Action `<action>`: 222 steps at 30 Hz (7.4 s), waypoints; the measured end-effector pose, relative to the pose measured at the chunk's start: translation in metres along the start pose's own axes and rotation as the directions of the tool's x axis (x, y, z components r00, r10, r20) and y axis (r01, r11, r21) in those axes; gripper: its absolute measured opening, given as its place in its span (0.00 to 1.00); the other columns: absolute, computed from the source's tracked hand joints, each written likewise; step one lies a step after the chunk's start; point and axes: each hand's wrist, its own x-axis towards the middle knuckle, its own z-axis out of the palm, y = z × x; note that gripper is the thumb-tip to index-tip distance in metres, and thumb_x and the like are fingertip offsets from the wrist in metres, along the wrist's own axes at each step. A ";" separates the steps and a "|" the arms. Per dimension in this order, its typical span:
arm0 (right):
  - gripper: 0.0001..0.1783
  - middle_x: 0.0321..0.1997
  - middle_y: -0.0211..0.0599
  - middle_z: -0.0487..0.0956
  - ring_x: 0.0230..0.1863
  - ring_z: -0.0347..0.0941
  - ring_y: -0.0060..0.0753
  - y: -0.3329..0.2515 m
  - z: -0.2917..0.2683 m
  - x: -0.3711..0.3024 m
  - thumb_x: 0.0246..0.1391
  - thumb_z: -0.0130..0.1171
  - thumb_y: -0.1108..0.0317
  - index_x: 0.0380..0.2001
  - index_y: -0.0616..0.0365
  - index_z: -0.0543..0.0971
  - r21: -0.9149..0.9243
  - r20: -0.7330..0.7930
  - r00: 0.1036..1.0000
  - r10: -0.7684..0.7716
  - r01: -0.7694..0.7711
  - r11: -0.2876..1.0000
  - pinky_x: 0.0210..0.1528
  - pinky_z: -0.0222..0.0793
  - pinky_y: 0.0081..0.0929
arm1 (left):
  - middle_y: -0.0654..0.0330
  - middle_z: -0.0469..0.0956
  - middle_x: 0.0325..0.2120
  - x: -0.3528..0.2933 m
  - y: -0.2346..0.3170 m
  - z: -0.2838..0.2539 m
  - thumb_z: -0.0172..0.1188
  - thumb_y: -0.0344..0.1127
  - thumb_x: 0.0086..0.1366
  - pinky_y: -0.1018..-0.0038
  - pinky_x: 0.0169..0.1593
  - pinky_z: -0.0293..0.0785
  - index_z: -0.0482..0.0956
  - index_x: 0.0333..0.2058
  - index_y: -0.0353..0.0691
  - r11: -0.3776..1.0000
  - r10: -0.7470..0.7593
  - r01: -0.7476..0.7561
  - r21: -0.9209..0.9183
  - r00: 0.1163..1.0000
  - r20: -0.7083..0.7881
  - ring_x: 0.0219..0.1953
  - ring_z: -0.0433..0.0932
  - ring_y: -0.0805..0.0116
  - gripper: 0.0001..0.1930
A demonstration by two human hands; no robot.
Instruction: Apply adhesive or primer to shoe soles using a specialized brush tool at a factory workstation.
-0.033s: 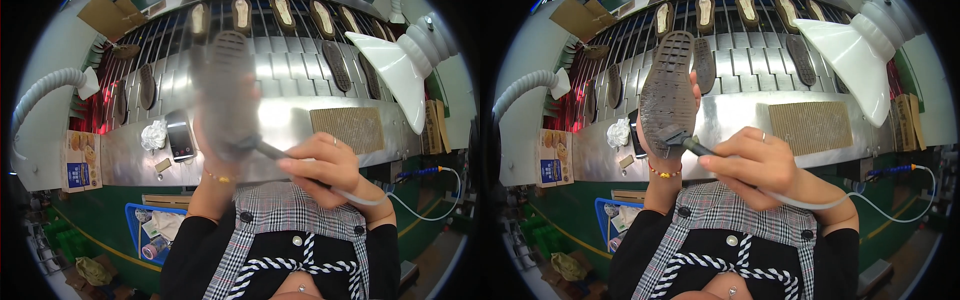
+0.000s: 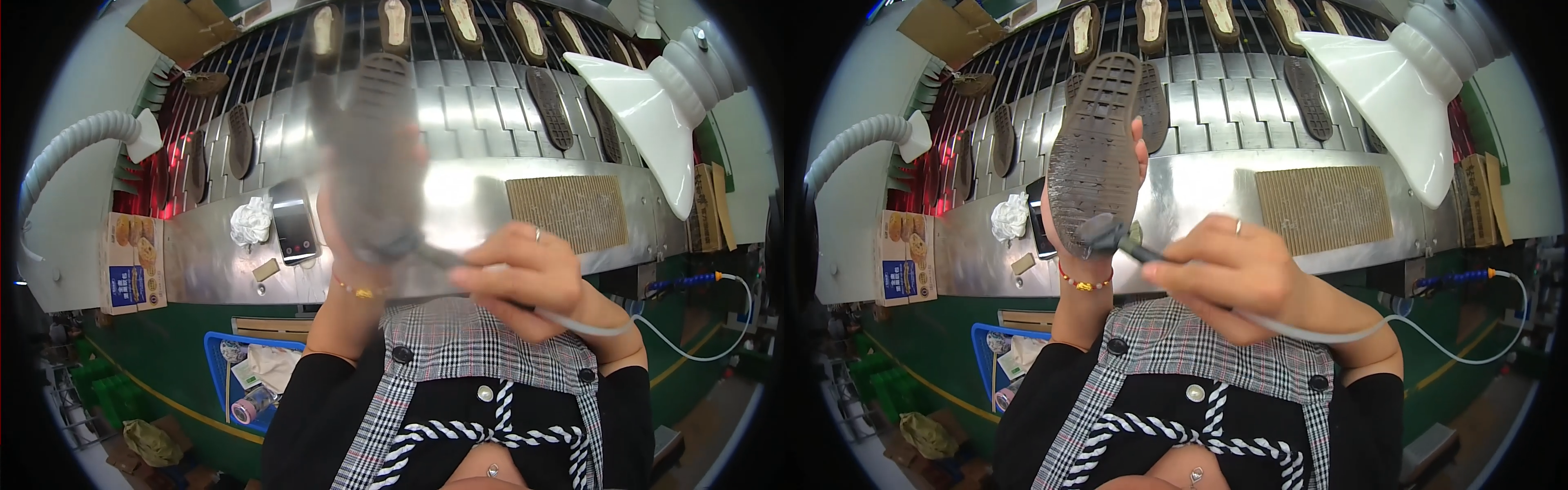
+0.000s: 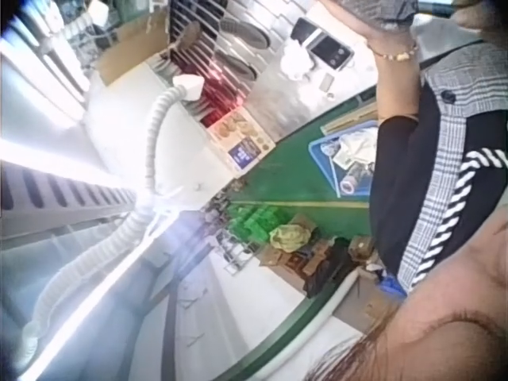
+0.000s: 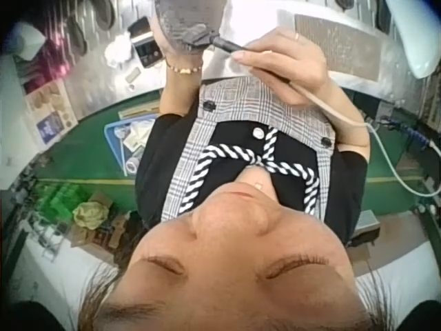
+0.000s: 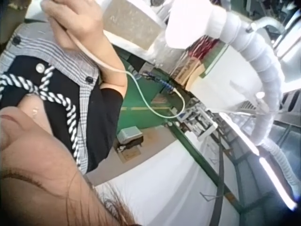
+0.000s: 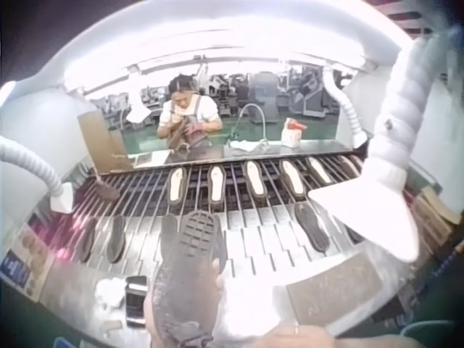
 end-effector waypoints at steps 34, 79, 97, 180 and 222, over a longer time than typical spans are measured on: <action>0.10 0.31 0.46 0.83 0.28 0.78 0.38 0.015 -0.062 0.002 0.43 0.66 0.68 0.31 0.60 0.86 0.067 0.033 0.992 0.119 -0.121 0.990 0.31 0.71 0.30 | 0.35 0.63 0.60 -0.014 0.005 0.038 0.35 0.64 0.71 0.43 0.57 0.71 0.60 0.64 0.31 0.944 -0.327 0.330 -0.023 0.917 -0.228 0.63 0.64 0.40 0.40; 0.15 0.38 0.53 0.82 0.38 0.81 0.37 -0.003 -0.006 -0.023 0.56 0.55 0.74 0.45 0.72 0.77 0.613 -0.211 0.783 0.585 -0.360 0.703 0.44 0.77 0.30 | 0.40 0.62 0.62 -0.030 0.001 -0.031 0.30 0.51 0.75 0.48 0.55 0.76 0.64 0.60 0.29 0.905 -0.353 0.408 0.118 0.877 -0.327 0.54 0.74 0.43 0.30; 0.20 0.30 0.40 0.81 0.26 0.78 0.35 -0.023 0.010 0.018 0.39 0.64 0.82 0.41 0.70 0.79 -0.207 -0.213 0.976 0.044 -0.089 0.974 0.28 0.74 0.25 | 0.40 0.72 0.51 -0.007 -0.028 -0.006 0.37 0.62 0.72 0.72 0.32 0.82 0.45 0.69 0.35 0.838 0.131 -0.096 0.537 0.991 -0.028 0.40 0.79 0.60 0.40; 0.13 0.31 0.45 0.82 0.30 0.77 0.40 0.004 -0.069 -0.005 0.39 0.67 0.70 0.34 0.59 0.86 0.010 0.035 0.986 0.165 -0.165 0.986 0.32 0.69 0.31 | 0.34 0.48 0.67 -0.049 0.029 0.020 0.25 0.71 0.68 0.45 0.70 0.47 0.45 0.68 0.27 0.877 -0.432 0.419 -0.235 0.902 -0.004 0.68 0.53 0.37 0.49; 0.16 0.33 0.41 0.81 0.29 0.77 0.37 -0.021 -0.006 0.010 0.38 0.66 0.79 0.36 0.61 0.84 0.111 0.171 0.973 0.155 -0.175 0.978 0.30 0.72 0.28 | 0.37 0.69 0.56 -0.020 0.036 -0.005 0.26 0.73 0.67 0.51 0.54 0.77 0.59 0.63 0.28 0.981 -0.024 0.005 0.195 0.995 0.097 0.59 0.68 0.41 0.49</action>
